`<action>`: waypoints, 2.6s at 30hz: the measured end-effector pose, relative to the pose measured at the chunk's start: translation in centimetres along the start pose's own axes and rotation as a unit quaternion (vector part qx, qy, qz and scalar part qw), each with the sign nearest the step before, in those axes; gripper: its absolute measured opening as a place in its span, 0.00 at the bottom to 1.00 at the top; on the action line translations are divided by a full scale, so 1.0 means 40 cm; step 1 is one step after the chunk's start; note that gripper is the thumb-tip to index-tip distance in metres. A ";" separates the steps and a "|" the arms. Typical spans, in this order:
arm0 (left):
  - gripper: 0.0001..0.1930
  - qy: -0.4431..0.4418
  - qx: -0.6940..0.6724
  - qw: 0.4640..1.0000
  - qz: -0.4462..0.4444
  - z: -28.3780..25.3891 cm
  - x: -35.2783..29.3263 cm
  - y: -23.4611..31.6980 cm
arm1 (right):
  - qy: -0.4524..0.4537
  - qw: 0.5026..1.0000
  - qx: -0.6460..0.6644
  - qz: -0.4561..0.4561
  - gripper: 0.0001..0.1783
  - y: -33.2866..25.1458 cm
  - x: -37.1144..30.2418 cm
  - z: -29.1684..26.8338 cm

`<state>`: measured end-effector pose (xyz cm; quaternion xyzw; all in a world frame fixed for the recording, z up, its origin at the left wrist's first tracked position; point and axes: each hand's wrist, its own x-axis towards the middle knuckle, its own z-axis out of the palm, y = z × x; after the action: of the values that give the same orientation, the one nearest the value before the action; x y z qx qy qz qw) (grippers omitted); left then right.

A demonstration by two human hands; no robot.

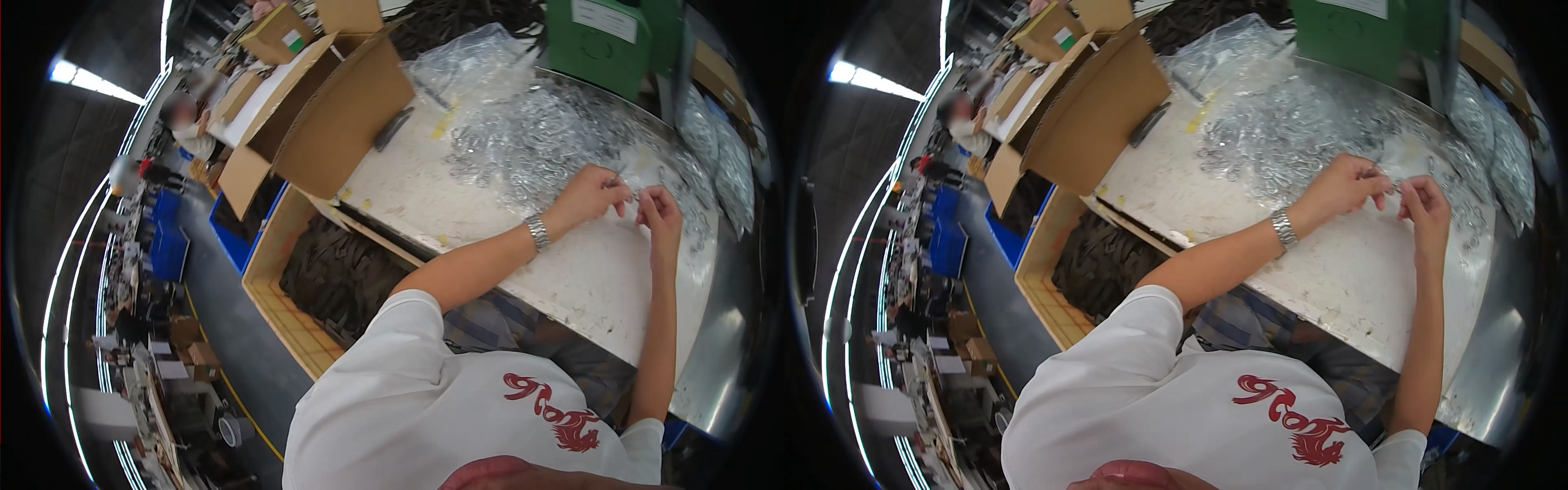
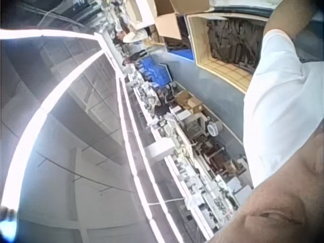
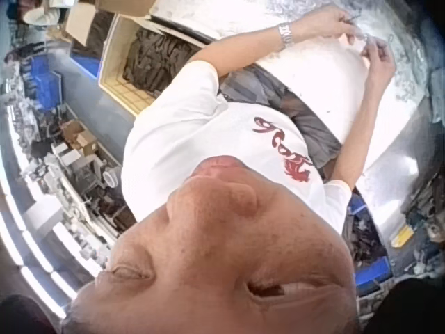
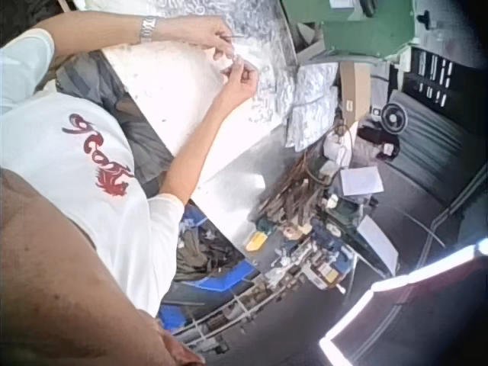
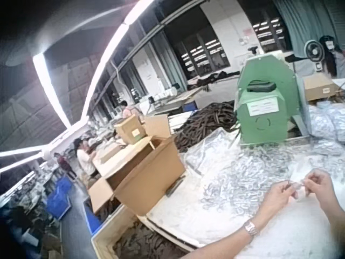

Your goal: The person is assembling small metal hardware parts, likely hooks or fasteners, by connecting them by hand on a workshop table.

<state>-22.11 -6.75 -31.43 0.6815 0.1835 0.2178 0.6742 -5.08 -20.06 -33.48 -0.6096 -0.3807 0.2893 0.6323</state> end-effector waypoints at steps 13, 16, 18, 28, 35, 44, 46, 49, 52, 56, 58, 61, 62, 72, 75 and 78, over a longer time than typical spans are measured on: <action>0.10 -0.062 -0.069 0.995 -0.030 -0.025 -0.032 0.008 | 0.020 0.997 -0.060 -0.048 0.10 0.013 0.039 -0.029; 0.10 -0.072 -0.056 0.995 -0.027 -0.030 -0.029 0.005 | 0.008 0.996 -0.068 -0.057 0.12 0.007 0.035 -0.024; 0.11 -0.081 -0.067 0.994 -0.018 -0.027 -0.022 -0.009 | 0.003 0.998 -0.028 -0.050 0.12 0.002 0.032 -0.016; 0.11 -0.029 0.019 0.998 -0.043 -0.030 -0.014 -0.002 | -0.034 0.986 0.147 0.064 0.21 -0.006 0.001 0.073; 0.09 -0.075 0.036 0.992 -0.090 -0.022 -0.002 0.011 | 0.016 0.976 0.211 0.043 0.20 -0.011 -0.018 0.051; 0.10 -0.039 0.000 0.994 -0.099 -0.034 -0.005 0.022 | 0.055 0.953 0.268 0.133 0.22 -0.006 -0.010 0.027; 0.10 -0.039 -0.012 0.994 -0.102 -0.024 -0.009 0.021 | 0.048 0.955 0.267 0.119 0.22 -0.006 -0.013 0.031; 0.10 -0.008 -0.056 0.997 -0.049 -0.006 -0.012 0.022 | 0.053 0.959 0.258 0.109 0.21 -0.008 -0.014 0.036; 0.10 0.021 -0.082 0.995 -0.053 -0.009 -0.007 0.017 | 0.050 0.964 0.242 0.101 0.21 -0.001 -0.014 0.041; 0.11 0.037 -0.056 0.997 -0.023 -0.006 -0.011 0.010 | 0.049 0.964 0.241 0.104 0.21 0.000 -0.015 0.046; 0.12 0.042 -0.041 0.998 -0.020 0.006 -0.016 0.013 | 0.042 0.965 0.236 0.103 0.21 -0.004 -0.018 0.047; 0.14 0.072 0.010 0.997 0.011 0.024 -0.023 0.015 | 0.019 0.964 0.245 0.103 0.21 -0.012 -0.023 0.056; 0.15 0.081 0.060 0.995 0.013 0.026 -0.023 0.015 | 0.016 0.964 0.246 0.104 0.21 -0.011 -0.026 0.063; 0.18 0.060 0.112 0.991 0.051 0.050 -0.016 0.007 | -0.041 0.955 0.277 0.097 0.16 0.037 -0.036 0.094; 0.18 -0.009 0.034 0.999 0.016 0.023 -0.007 0.014 | -0.054 0.962 0.261 0.066 0.18 0.024 -0.030 0.093; 0.18 -0.028 0.079 0.995 -0.048 -0.036 0.007 0.018 | -0.052 0.976 0.210 0.018 0.21 -0.005 -0.023 0.087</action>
<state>-22.71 -5.40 -30.68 0.7287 0.2139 0.1507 0.6329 -8.52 -18.93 -33.51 -0.4544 -0.3330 0.4051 0.7201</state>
